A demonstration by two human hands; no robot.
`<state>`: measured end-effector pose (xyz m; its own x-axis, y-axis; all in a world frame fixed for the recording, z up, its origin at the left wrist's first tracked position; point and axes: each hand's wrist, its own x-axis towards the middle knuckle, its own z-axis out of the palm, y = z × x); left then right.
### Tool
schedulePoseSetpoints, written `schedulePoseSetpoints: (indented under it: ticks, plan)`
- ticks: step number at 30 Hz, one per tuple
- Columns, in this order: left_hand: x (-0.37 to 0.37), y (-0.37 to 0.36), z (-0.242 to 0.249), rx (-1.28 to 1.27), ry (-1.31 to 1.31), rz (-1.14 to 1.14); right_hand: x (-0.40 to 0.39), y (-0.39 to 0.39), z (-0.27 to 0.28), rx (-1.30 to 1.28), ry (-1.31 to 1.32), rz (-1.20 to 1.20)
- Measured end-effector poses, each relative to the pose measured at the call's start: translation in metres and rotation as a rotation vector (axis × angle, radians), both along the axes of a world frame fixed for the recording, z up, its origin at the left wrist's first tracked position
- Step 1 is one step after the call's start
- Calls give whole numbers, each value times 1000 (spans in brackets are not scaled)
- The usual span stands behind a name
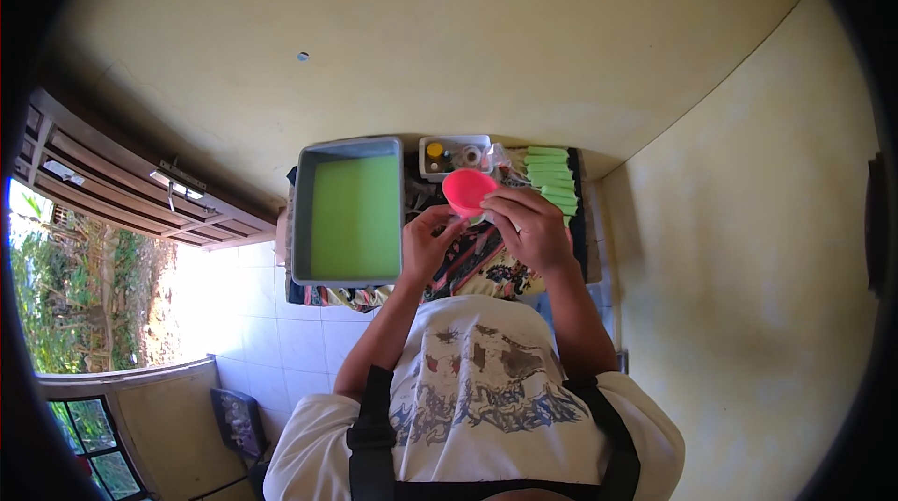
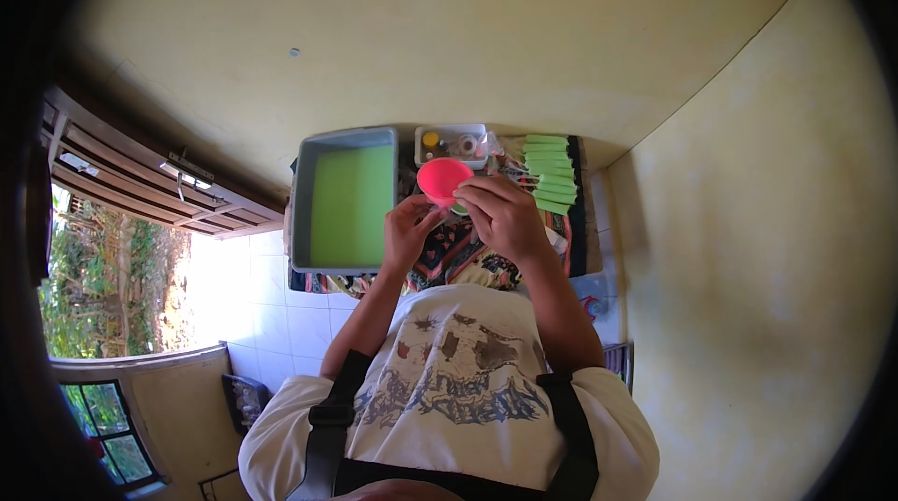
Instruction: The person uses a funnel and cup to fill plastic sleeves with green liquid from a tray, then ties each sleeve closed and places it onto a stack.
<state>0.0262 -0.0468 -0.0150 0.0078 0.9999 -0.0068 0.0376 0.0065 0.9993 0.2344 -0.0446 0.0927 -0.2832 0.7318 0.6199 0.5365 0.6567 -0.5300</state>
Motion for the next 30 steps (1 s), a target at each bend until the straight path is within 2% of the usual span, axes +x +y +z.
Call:
schedulePoseSetpoints:
  ticks: [3,6,9,12,15,20,23,25,26,28,29,30]
  plan:
    - [9,4,-18,144,-175,97,-1,6,-3,-12,-10,44]
    - [10,5,-10,357,63,207,-4,11,-5,-15,-31,73]
    - [15,-5,13,398,251,306,-7,13,1,-81,-31,84]
    - [23,6,18,632,298,414,-10,19,7,-129,-64,114]
    - [16,10,18,755,576,389,-10,29,8,-182,-126,182]
    - [18,9,5,633,508,413,-10,46,-10,-109,-62,307]
    - [12,9,-7,608,470,457,-5,49,-53,-254,350,270]
    - [-2,1,-11,529,403,457,5,61,-155,-183,78,-76]
    - [-11,-1,-11,560,449,439,4,63,-201,-149,-59,-243]
    - [-21,-10,-14,607,535,398,-4,52,-243,-390,-165,-327]
    - [-24,-13,-16,586,469,388,-8,49,-259,-504,-222,-364]
    - [-26,-16,-16,584,471,396,-12,50,-276,-483,-216,-372]
